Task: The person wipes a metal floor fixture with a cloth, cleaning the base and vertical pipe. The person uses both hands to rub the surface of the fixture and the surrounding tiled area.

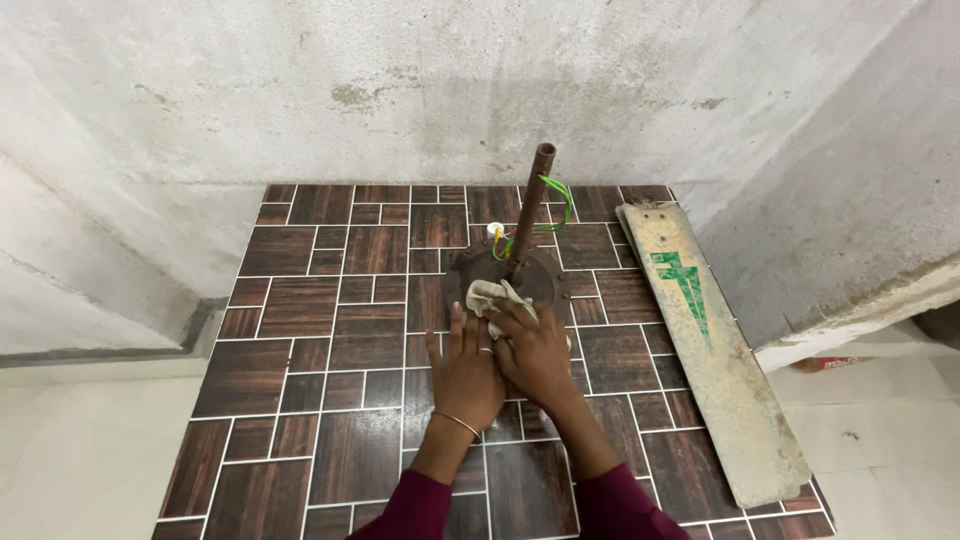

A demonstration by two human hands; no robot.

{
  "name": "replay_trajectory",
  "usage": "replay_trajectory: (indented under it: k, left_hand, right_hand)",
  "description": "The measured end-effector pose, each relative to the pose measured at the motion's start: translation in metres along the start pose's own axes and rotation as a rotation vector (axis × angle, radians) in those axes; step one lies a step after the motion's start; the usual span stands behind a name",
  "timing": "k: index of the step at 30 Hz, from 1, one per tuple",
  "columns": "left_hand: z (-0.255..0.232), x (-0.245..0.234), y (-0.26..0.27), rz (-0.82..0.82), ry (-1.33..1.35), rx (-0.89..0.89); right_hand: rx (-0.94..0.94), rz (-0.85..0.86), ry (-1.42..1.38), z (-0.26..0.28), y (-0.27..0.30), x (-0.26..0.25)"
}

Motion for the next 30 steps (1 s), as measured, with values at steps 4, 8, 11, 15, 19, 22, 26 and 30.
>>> replay_trajectory:
  k: [4, 8, 11, 15, 19, 22, 26, 30]
  left_hand:
    - [-0.035, 0.000, -0.004, -0.070, -0.028, 0.126]
    - [-0.054, 0.006, -0.020, 0.018, -0.006, 0.150]
    - [-0.057, 0.010, -0.029, 0.085, -0.019, 0.133]
    - [-0.060, -0.005, -0.032, -0.095, -0.005, 0.183]
    - [-0.051, -0.003, -0.028, -0.098, 0.106, 0.123]
    - [-0.047, -0.002, -0.030, -0.141, 0.078, 0.145]
    - [-0.054, -0.007, -0.039, -0.246, 0.046, 0.212]
    - [-0.054, 0.004, -0.039, -0.149, 0.006, 0.171]
  right_hand:
    - [0.138, -0.166, -0.049, -0.019, 0.018, -0.014]
    - [0.268, -0.086, 0.050, -0.043, 0.014, -0.015]
    - [0.362, 0.124, 0.108, -0.067, 0.003, -0.001]
    - [0.315, 0.096, 0.141, -0.081, -0.014, 0.004]
    - [0.409, 0.369, 0.098, -0.119, -0.048, 0.028]
    - [0.403, 0.481, 0.100, -0.132, -0.075, 0.044]
    - [0.346, 0.541, 0.163, -0.129, -0.103, 0.058]
    - [0.279, 0.489, 0.192, -0.123, -0.101, 0.059]
Point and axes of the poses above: each hand's wrist, its own y-axis away from the middle knuckle, its own x-axis out of the palm, z = x × y, the point moved 7 cm from there along -y, towards the middle knuckle, and after that the axes turned 7 degrees about y, right-handed, at the moved point
